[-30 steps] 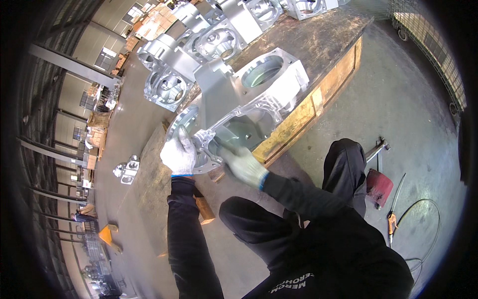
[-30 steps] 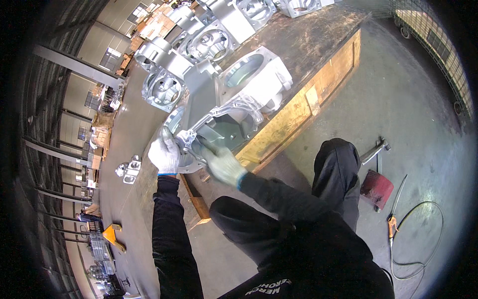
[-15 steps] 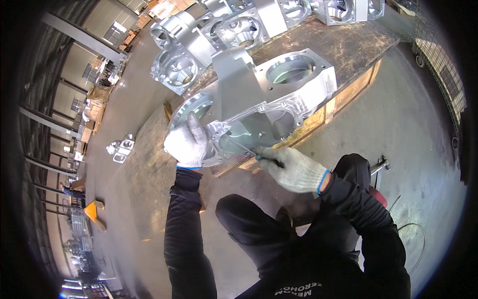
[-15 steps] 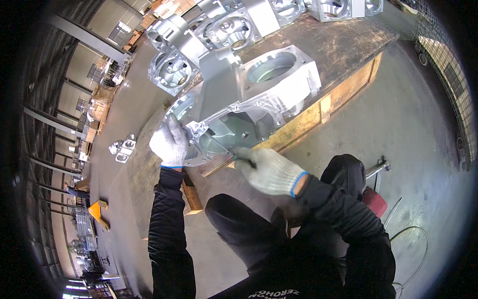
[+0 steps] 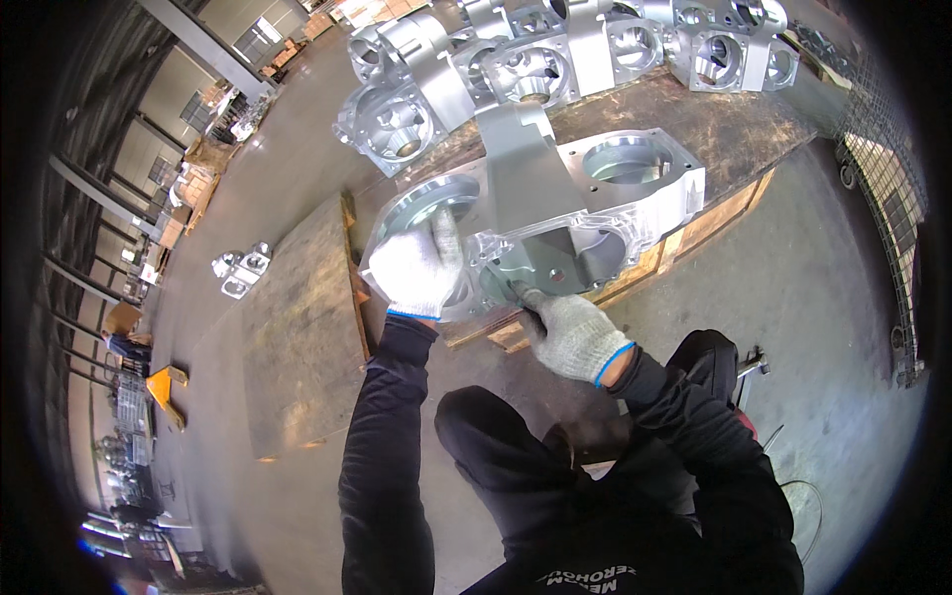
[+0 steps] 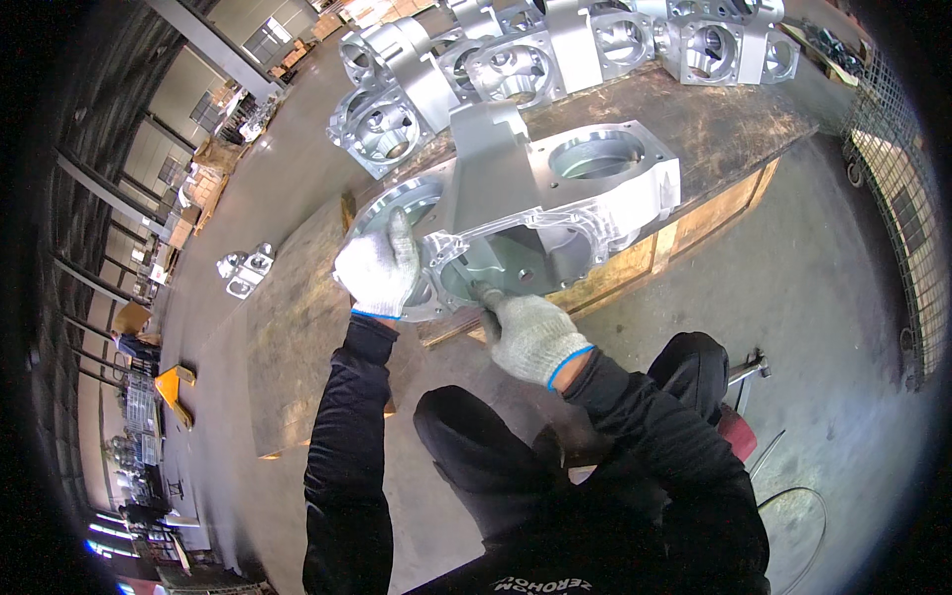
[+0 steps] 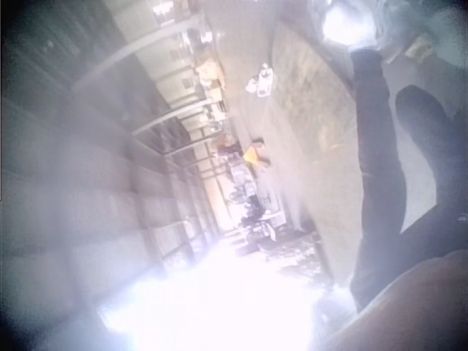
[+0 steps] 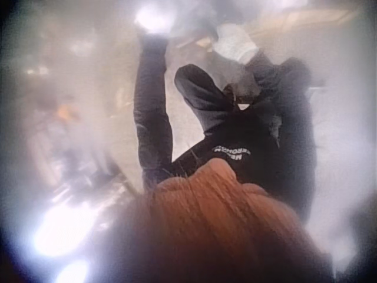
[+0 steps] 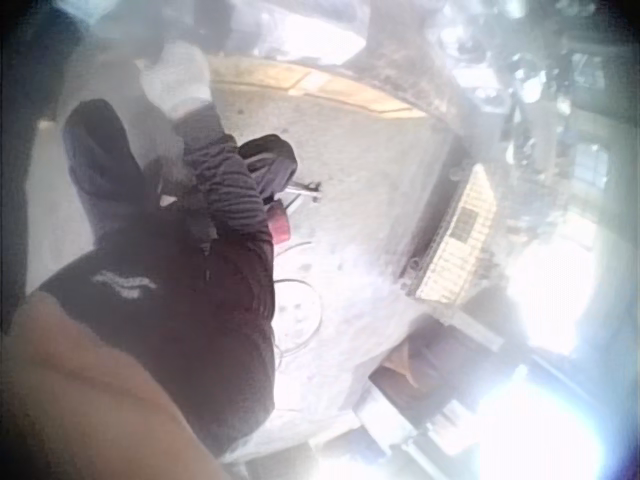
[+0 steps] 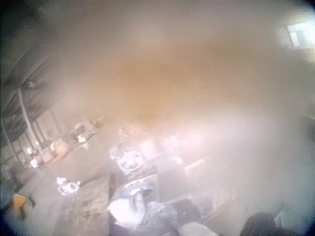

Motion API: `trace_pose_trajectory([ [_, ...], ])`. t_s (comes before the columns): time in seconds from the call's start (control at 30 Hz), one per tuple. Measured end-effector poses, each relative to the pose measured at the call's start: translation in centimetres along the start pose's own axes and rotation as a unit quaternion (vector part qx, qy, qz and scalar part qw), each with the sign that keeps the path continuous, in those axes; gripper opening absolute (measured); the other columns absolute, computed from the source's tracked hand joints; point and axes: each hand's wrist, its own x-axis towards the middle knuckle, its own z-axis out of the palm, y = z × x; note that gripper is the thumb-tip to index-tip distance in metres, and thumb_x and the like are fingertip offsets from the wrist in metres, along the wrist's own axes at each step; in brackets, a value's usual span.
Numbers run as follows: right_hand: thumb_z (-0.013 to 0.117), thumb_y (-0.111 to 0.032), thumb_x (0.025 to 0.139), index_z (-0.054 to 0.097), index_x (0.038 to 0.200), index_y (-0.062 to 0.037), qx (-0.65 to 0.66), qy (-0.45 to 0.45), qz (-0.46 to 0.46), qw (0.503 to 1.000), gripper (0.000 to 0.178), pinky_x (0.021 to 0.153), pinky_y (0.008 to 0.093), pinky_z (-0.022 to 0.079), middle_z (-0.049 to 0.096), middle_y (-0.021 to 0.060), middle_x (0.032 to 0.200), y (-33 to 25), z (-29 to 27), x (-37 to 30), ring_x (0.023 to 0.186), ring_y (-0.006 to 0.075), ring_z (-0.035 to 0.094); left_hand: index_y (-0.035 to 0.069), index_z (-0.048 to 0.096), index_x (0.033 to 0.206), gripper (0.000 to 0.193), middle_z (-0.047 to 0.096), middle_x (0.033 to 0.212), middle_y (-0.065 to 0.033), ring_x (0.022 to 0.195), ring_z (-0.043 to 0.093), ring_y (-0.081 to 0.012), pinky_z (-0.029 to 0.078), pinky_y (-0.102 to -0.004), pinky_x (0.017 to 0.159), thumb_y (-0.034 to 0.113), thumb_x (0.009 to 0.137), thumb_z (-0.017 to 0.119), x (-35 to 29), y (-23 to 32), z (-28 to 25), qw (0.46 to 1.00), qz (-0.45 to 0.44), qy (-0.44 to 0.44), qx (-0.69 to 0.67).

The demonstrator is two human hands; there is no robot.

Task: The person uses a handheld deburring tool to scrape and smooth the edges of a large aluminum engine block. They rotate the part to access different sides and then switch to a sanding block to finish the surface.

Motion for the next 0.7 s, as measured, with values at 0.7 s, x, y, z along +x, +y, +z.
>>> trace_pose_trajectory([
  [0.7, 0.06, -0.013, 0.093, 0.065, 0.134, -0.0028, -0.16, -0.052, 0.004, 0.986, 0.042, 0.07, 0.0525, 0.059, 0.073, 0.0215, 0.08, -1.1, -0.5, -0.2, 0.079, 0.0408, 0.075, 0.007, 0.081, 0.094, 0.027, 0.076, 0.081, -0.0162, 0.068, 0.074, -0.0354, 0.058, -0.0435, 0.063, 0.027, 0.103, 0.066, -0.2, -0.7, 0.1, 0.994, 0.042, 0.033, -0.09],
])
